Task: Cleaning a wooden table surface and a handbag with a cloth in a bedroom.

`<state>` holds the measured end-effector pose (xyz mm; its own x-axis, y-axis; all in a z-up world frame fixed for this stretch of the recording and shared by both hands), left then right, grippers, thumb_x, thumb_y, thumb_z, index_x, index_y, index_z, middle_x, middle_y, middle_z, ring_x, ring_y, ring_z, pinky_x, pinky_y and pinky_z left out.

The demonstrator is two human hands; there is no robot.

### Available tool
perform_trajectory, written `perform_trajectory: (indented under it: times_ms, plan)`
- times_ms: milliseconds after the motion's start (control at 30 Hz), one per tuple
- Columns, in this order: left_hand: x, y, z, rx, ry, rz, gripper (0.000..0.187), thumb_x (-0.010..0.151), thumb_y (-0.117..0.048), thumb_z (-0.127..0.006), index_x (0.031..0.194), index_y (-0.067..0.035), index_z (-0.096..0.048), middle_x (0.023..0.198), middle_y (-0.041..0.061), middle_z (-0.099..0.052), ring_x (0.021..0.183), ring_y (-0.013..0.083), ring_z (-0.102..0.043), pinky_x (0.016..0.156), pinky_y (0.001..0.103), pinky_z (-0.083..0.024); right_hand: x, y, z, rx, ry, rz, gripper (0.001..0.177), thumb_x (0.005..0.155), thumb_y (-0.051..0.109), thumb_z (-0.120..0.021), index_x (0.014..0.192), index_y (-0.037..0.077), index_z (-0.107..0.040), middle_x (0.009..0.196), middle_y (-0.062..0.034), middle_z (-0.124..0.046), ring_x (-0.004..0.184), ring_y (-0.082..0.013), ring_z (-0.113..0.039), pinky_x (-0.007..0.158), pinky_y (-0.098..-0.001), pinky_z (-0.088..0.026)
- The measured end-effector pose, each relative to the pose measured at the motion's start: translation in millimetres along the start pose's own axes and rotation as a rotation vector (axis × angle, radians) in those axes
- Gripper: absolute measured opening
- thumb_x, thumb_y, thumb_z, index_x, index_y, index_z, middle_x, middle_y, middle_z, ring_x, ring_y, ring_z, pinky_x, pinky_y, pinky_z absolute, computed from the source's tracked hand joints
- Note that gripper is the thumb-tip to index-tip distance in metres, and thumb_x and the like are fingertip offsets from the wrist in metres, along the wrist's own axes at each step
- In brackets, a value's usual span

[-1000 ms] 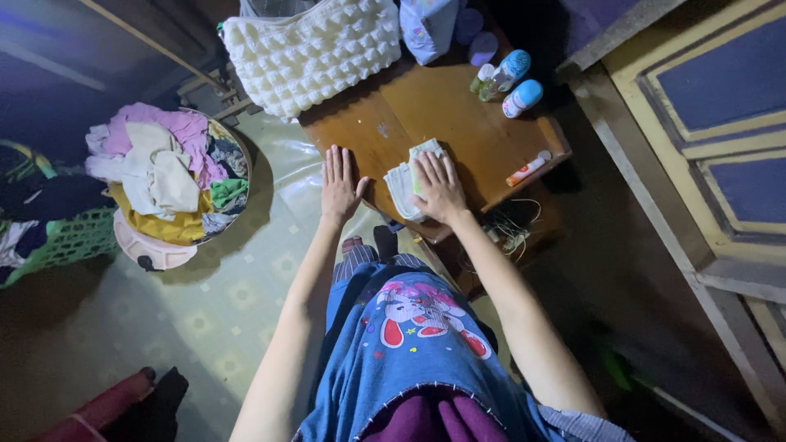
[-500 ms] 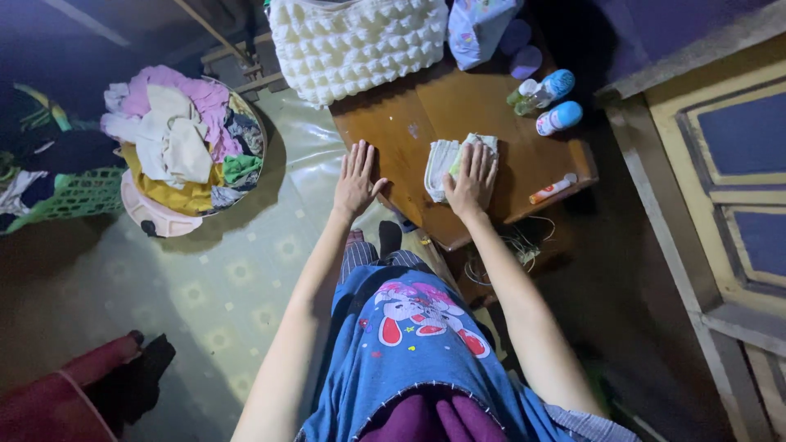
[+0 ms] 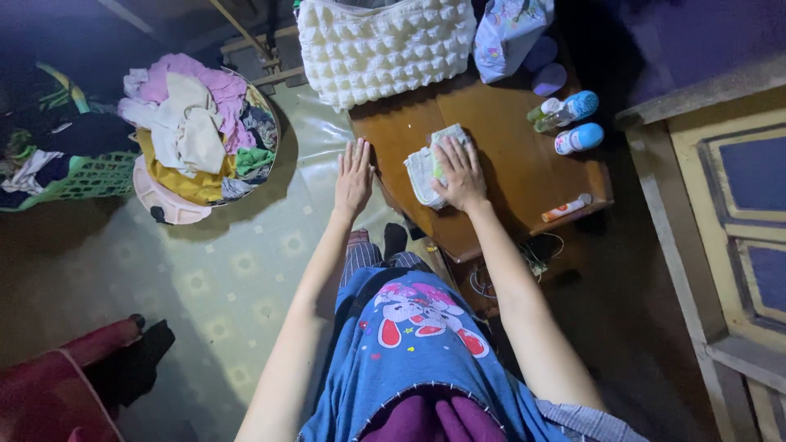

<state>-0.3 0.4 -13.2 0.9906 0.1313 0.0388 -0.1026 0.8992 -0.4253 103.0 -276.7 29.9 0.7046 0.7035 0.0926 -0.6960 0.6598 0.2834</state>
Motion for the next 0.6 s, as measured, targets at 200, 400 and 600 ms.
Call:
perform_trajectory:
  times_ms: [200,400,600]
  plan:
    - [8,17,3,-0.007,-0.031,0.077,0.06,0.11,-0.031,-0.044,0.163,-0.008,-0.029,0.17,0.013,-0.027,0.158,0.0347,-0.015,0.128,0.052,-0.017,9,-28,-16,-0.092,-0.189,-0.384,0.08,0.099,0.045,-0.056,0.164,0.005,-0.031,0.169,-0.02,-0.028,0.158,-0.0363,-0.022,0.128,-0.0578,-0.008]
    - [2,16,5,-0.091,-0.03,0.12,0.062,0.11,-0.03,-0.044,0.163,-0.005,-0.025,0.171,0.016,-0.02,0.159,0.0366,-0.013,0.127,0.052,-0.017,18,-15,-7,-0.134,-0.194,-0.596,0.079,0.1,0.045,-0.054,0.164,0.007,-0.026,0.17,-0.0221,-0.023,0.159,-0.0372,-0.019,0.127,-0.0582,-0.008]
    - [-8,29,-3,-0.06,-0.047,0.166,0.062,0.11,-0.027,-0.045,0.164,-0.006,-0.024,0.172,0.016,-0.018,0.159,0.0361,-0.013,0.128,0.051,-0.018,42,0,-21,-0.159,-0.023,-0.418,0.083,0.099,0.049,-0.05,0.163,0.004,-0.021,0.17,-0.02,-0.017,0.157,-0.0352,-0.014,0.126,-0.0589,-0.006]
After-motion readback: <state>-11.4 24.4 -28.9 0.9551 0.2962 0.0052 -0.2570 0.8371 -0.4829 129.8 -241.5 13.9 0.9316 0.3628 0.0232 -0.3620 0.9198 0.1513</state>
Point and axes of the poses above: each hand's wrist, its own x-axis towards the middle knuckle, its own z-axis out of the back of the hand, y = z × x, the point moved 1 cm from there along x, towards the middle knuckle
